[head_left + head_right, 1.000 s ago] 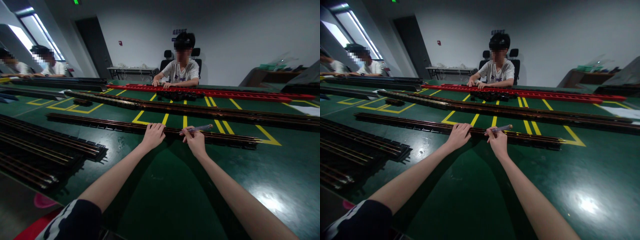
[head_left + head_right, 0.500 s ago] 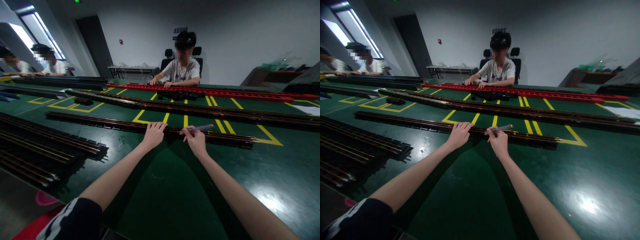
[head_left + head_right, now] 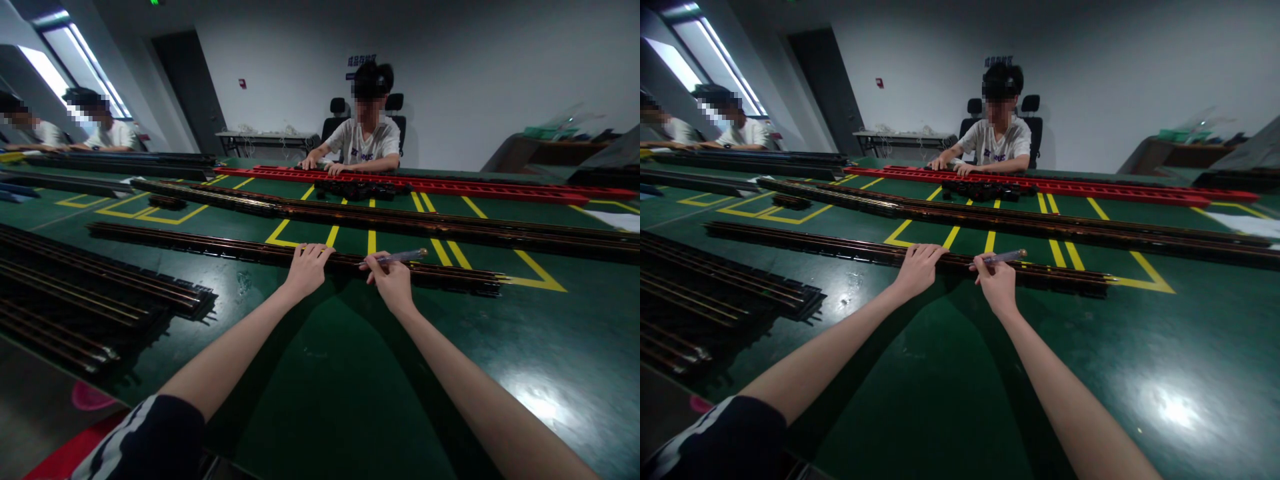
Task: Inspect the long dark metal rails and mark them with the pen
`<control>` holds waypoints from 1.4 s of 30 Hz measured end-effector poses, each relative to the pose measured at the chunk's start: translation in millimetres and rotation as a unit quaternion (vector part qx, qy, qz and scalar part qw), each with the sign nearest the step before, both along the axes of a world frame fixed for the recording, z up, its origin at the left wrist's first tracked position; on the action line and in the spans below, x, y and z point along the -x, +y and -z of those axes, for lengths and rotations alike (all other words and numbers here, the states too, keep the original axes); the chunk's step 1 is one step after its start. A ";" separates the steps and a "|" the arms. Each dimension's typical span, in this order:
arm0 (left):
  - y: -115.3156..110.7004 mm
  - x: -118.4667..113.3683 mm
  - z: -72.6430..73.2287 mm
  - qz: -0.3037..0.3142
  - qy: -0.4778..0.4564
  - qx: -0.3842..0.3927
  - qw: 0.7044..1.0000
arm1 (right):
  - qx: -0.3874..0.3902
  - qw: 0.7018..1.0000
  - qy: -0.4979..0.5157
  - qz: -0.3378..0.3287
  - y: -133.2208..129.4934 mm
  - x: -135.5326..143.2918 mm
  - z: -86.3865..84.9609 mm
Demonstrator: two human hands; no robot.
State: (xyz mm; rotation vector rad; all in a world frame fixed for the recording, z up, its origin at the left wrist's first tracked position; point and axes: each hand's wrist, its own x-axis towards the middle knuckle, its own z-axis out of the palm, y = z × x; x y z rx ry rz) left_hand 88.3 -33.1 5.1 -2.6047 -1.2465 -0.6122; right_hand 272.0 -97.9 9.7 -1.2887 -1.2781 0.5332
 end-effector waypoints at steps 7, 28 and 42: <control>0.5 0.3 0.0 -0.001 -0.001 0.004 1.000 | -0.002 1.000 0.006 0.011 0.1 -0.5 2.2; -0.5 -0.6 -2.4 -0.005 0.003 0.006 1.000 | -0.012 1.000 0.012 0.023 -0.3 -1.2 2.9; 0.9 0.9 -2.3 -0.011 -0.024 0.022 0.999 | -0.013 0.999 0.022 0.042 0.2 0.0 2.1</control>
